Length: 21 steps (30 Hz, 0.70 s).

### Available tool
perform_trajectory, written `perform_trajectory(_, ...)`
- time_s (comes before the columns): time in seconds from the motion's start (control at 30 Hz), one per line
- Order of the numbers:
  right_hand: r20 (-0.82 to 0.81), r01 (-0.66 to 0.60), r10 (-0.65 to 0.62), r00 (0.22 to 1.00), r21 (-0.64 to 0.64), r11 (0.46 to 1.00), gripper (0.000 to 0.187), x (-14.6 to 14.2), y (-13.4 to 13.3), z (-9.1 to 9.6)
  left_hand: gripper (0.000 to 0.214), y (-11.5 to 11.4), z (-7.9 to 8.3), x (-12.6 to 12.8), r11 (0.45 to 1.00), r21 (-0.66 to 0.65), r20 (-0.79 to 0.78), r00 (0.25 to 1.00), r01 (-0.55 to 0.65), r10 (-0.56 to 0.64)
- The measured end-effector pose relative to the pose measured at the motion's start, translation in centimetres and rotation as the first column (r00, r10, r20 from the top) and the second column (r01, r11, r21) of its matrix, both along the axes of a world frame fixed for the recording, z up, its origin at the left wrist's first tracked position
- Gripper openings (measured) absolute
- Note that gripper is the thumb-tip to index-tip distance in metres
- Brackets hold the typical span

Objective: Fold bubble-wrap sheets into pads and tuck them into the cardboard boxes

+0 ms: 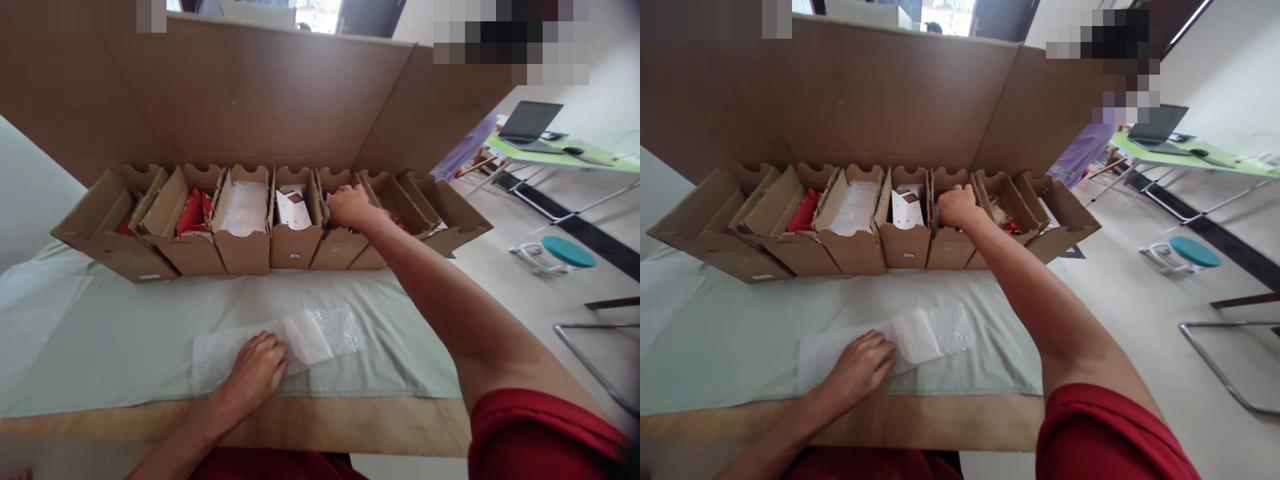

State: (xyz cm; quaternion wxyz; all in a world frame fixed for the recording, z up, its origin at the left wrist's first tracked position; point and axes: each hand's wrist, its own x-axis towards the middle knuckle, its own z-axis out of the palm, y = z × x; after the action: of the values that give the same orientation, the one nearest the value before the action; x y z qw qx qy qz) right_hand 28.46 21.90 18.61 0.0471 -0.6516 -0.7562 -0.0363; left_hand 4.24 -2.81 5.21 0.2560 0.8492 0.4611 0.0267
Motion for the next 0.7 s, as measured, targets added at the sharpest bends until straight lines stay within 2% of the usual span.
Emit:
perform_trajectory(0.1,-0.134,0.097,-0.091,0.987,0.039,0.995,0.018,0.0,-0.5,0.1,0.018,-0.3,-0.9,0.4,0.999,-0.050,-0.010,1.000,-0.012,0.011)
perform_trajectory(0.2,-0.228,0.153,-0.120,0.966,0.135,0.979,0.013,1.5,-2.6,2.9,0.023,-0.5,-1.2,0.2,0.999,-0.034,-0.016,1.000,0.007,-0.008)
perform_trajectory(0.23,-0.308,0.176,-0.112,0.945,0.185,0.967,0.010,2.2,-3.7,4.1,0.029,-0.5,-1.1,0.1,1.000,-0.019,-0.020,1.000,0.024,-0.025)
perform_trajectory(0.3,-0.543,0.216,-0.027,0.840,0.289,0.933,0.008,3.6,-6.6,6.3,0.050,-0.5,-1.0,0.0,0.998,0.006,-0.030,0.997,0.068,-0.068)
perform_trajectory(0.4,-0.833,0.214,0.194,0.519,0.346,0.913,0.012,5.0,-12.2,7.5,0.076,0.0,-0.7,0.1,0.990,-0.017,-0.009,0.990,0.137,-0.137)
perform_trajectory(0.43,-0.876,0.201,0.238,0.420,0.346,0.917,0.014,5.1,-14.2,7.2,0.078,0.4,-0.6,0.3,0.987,-0.042,0.010,0.988,0.154,-0.153)
perform_trajectory(0.5,-0.923,0.167,0.255,0.289,0.311,0.936,0.016,4.9,-18.2,5.8,0.073,1.4,-0.3,1.2,0.982,-0.080,0.055,0.984,0.173,-0.169)
perform_trajectory(0.6,-0.978,0.139,0.145,0.153,0.167,0.976,0.013,4.1,-23.1,2.7,0.069,2.9,0.9,3.5,0.969,-0.040,0.070,0.968,0.246,-0.243)
perform_trajectory(0.7,-1.000,0.133,0.017,-0.010,0.015,0.991,0.016,3.5,-26.0,-0.7,0.074,3.4,2.8,5.7,0.930,0.054,0.043,0.929,0.365,-0.367)
